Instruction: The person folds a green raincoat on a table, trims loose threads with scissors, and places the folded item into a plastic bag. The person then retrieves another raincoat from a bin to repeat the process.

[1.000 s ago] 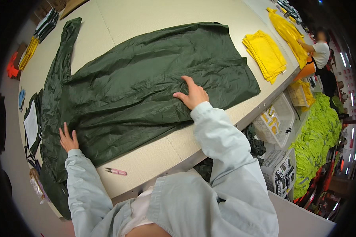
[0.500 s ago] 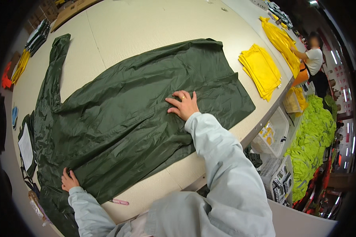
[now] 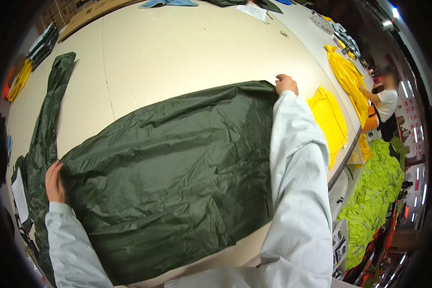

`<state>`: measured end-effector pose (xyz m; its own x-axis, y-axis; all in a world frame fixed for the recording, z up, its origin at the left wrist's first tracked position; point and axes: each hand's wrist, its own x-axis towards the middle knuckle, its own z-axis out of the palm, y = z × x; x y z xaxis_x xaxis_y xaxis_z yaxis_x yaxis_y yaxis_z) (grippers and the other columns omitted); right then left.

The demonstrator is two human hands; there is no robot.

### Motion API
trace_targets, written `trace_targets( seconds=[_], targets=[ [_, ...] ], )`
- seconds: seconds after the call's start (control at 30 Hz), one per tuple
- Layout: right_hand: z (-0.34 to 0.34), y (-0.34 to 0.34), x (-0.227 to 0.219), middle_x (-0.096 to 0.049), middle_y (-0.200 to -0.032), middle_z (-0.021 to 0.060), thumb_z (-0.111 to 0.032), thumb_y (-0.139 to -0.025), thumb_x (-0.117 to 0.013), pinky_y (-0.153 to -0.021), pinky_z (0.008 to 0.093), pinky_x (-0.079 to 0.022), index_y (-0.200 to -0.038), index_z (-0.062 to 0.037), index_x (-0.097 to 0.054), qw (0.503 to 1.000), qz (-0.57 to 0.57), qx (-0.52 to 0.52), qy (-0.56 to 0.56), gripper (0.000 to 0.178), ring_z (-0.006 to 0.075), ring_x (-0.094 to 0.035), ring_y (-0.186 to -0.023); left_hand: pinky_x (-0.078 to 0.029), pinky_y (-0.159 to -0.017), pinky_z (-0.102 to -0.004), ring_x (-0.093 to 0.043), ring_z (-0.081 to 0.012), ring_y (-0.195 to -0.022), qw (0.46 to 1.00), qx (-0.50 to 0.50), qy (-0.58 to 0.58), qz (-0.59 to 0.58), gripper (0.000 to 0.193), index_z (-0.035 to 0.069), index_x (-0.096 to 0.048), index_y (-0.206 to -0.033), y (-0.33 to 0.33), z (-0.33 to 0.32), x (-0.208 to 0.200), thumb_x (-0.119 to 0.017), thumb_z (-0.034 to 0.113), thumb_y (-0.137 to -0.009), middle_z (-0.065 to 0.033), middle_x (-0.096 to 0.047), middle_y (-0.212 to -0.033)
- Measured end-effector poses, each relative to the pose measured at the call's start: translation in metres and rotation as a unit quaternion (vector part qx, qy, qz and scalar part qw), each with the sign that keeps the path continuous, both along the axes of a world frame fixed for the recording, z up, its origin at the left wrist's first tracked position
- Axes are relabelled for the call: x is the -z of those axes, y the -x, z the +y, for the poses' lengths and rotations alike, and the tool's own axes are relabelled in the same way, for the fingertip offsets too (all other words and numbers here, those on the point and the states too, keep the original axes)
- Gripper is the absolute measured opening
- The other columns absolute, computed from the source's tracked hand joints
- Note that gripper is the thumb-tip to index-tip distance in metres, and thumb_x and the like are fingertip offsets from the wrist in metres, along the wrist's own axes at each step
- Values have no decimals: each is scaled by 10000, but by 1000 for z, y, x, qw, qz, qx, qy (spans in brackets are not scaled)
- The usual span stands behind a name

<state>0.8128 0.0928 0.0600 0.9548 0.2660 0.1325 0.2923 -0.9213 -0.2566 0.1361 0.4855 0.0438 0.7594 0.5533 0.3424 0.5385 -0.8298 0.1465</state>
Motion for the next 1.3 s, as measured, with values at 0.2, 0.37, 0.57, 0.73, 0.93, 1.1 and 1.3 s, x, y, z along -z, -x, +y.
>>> trace_targets(
  seconds=[0.2, 0.37, 0.57, 0.73, 0.93, 1.1, 1.3],
  targets=[
    [12, -35, 7, -636, -1015, 174, -432, -664, -752, -820, 321, -464, -1004, 53, -620, 982, 138, 69, 108, 606, 280, -611, -932, -325, -972, -394, -500, -277, -1091, 995, -23, 15, 98, 442, 123, -505, -1199, -42, 41, 39, -612, 117, -770, -87, -560, -1144],
    [-14, -86, 0, -593, -766, 51, -306, -748, -656, -726, 385, -434, -858, -60, -594, 862, 292, 159, -384, 276, 213, -559, -724, -398, -779, -354, -513, -309, -839, 986, -16, 152, 68, 407, 43, -545, -1005, -28, 66, 30, -694, 101, -631, -125, -535, -857],
    [-16, -52, -58, -619, -876, 82, -276, -856, -588, -749, 355, -466, -948, -29, -581, 726, 215, -15, -653, 263, 220, -583, -789, -355, -687, -382, -407, -277, -675, 993, 80, 85, 34, 446, -10, -456, -739, 25, 113, 13, -592, 412, -794, -105, -389, -681],
    [-35, -82, -71, -645, -942, 110, -383, -859, -584, -835, 375, -427, -1033, 8, -605, 806, 228, -43, -544, 429, 257, -600, -864, -346, -592, -289, -376, -132, -658, 979, 17, 203, -8, 607, 15, -418, -737, 53, 136, -7, -488, 612, -818, -15, -384, -663],
    [-4, -62, -101, -624, -1040, 87, -481, -861, -479, -862, 415, -379, -1049, -45, -607, 911, 163, 49, -375, 492, 209, -531, -993, -405, -714, -373, -519, -311, -793, 991, 58, 42, 116, 574, -16, -529, -1030, 55, 120, -64, -697, 430, -711, -168, -545, -851],
    [-54, -24, -149, -580, -902, -87, -298, -777, -694, -835, 391, -269, -879, -212, -602, 870, 178, -120, -443, 162, 105, -463, -916, -408, -882, -380, -543, -331, -989, 997, 23, -24, 69, 342, -17, -575, -1045, 141, 125, -76, -693, 137, -763, -184, -589, -1038],
    [-142, 27, -147, -408, -603, -79, -264, -868, -599, -464, 196, -307, -961, -168, -561, 822, 287, -58, -488, 139, 65, -348, -494, -358, -923, -414, -538, -297, -881, 972, 48, -186, 138, 411, 26, -603, -1076, 120, -93, -163, -526, -57, -681, -138, -593, -951]
  ],
)
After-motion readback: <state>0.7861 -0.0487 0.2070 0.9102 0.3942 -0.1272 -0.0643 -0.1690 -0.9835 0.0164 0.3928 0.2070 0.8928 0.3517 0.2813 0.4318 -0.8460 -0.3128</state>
